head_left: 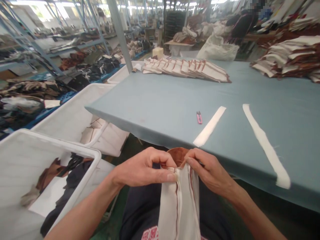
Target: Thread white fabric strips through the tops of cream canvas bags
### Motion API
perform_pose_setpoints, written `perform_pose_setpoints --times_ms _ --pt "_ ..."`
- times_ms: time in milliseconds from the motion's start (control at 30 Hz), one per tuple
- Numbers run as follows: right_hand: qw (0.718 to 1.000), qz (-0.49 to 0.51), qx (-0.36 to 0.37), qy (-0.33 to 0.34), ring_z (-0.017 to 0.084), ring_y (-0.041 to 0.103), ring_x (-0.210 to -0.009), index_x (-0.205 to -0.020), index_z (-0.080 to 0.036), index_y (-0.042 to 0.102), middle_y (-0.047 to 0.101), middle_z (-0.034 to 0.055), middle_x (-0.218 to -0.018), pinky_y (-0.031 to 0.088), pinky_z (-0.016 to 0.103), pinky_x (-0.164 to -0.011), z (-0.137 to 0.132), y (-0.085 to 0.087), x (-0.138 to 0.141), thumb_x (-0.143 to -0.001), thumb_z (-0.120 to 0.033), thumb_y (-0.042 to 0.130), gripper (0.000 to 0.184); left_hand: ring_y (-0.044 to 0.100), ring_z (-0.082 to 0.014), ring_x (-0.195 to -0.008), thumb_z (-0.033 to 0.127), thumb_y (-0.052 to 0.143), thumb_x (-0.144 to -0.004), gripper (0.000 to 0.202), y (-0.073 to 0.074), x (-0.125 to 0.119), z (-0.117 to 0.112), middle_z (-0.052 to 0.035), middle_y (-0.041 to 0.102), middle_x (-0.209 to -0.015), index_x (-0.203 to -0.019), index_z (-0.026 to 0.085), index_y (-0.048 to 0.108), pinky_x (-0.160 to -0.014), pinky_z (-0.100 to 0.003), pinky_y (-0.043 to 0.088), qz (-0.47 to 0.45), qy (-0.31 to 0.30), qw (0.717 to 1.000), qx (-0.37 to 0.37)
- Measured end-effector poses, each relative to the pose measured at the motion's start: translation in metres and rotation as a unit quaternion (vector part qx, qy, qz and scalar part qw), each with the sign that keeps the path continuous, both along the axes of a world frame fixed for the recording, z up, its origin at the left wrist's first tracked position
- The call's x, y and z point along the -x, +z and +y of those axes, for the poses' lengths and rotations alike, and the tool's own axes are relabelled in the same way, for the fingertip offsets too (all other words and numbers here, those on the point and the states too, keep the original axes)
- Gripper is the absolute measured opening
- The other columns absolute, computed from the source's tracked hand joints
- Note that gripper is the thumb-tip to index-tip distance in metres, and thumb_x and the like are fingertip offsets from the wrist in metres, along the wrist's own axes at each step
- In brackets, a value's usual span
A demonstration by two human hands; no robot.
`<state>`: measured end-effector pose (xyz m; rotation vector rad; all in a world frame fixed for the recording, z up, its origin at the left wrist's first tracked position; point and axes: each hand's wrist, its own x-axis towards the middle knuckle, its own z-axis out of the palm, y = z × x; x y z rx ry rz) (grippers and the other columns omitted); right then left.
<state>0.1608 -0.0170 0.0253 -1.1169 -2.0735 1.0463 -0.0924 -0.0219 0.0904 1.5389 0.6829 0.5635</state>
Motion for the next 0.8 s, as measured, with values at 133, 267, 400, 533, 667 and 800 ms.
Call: perform_pose_setpoints --times_ms 133,267,400,533,667,800 --pt "0.998 0.051 0.032 0.017 0.016 0.056 -0.073 -0.082 -0.020 0.059 0.063 0.0009 -0.079 0.044 0.028 -0.071 0.006 -0.004 0.016 -0.107 -0.034 0.046 0.031 0.053 -0.0117 -0.068 0.031 0.071 -0.090 0.021 -0.002 -0.002 0.000 -0.0017 0.064 -0.075 -0.083 0.012 0.071 -0.067 -0.022 0.044 -0.030 0.007 0.998 0.047" --pt "0.993 0.104 0.044 0.040 0.015 0.057 -0.075 -0.082 -0.020 0.058 0.065 0.0008 -0.082 0.046 0.027 -0.072 0.008 -0.009 0.035 -0.106 -0.033 0.045 0.030 0.054 -0.0128 -0.070 0.044 0.075 -0.089 0.033 -0.010 -0.002 0.000 -0.0027 0.065 -0.076 -0.081 0.012 0.074 -0.068 -0.022 0.045 -0.055 0.017 0.995 0.076" --pt "0.990 0.124 0.056 0.047 0.015 0.061 -0.082 -0.086 -0.020 0.059 0.068 0.0022 -0.091 0.048 0.028 -0.077 0.006 -0.004 0.041 -0.106 -0.033 0.043 0.028 0.055 -0.0130 -0.072 0.043 0.074 -0.090 0.033 -0.014 -0.002 -0.004 -0.0032 0.065 -0.077 -0.082 0.012 0.074 -0.070 -0.023 0.046 -0.084 0.018 0.993 0.086" --pt "0.985 0.154 0.031 0.066 0.016 0.061 -0.082 -0.099 -0.020 0.061 0.067 0.0027 -0.095 0.048 0.028 -0.075 0.000 0.021 0.034 -0.100 -0.038 0.049 0.022 0.050 -0.0105 -0.068 0.033 0.072 -0.092 0.025 -0.014 -0.001 -0.008 -0.0001 0.060 -0.073 -0.080 0.011 0.072 -0.065 -0.020 0.042 -0.072 0.044 0.995 0.060" --pt "0.994 0.070 -0.042 0.067 0.014 0.055 -0.072 -0.088 -0.020 0.058 0.063 -0.0018 -0.083 0.043 0.026 -0.067 -0.010 0.049 0.031 -0.082 -0.032 0.071 0.019 0.045 -0.0087 -0.065 0.030 0.070 -0.092 0.023 -0.012 -0.001 -0.011 0.0018 0.057 -0.071 -0.081 0.010 0.072 -0.059 -0.018 0.037 -0.038 0.063 0.996 0.047" --pt "0.995 0.039 -0.029 0.092 0.011 0.052 -0.068 -0.082 -0.019 0.055 0.059 -0.0037 -0.079 0.041 0.023 -0.064 -0.010 0.062 0.032 -0.086 -0.024 0.070 0.017 0.042 -0.0079 -0.063 0.030 0.070 -0.092 0.023 -0.011 0.000 -0.016 0.0030 0.055 -0.068 -0.080 0.010 0.071 -0.056 -0.018 0.034 -0.037 0.063 0.996 0.048"
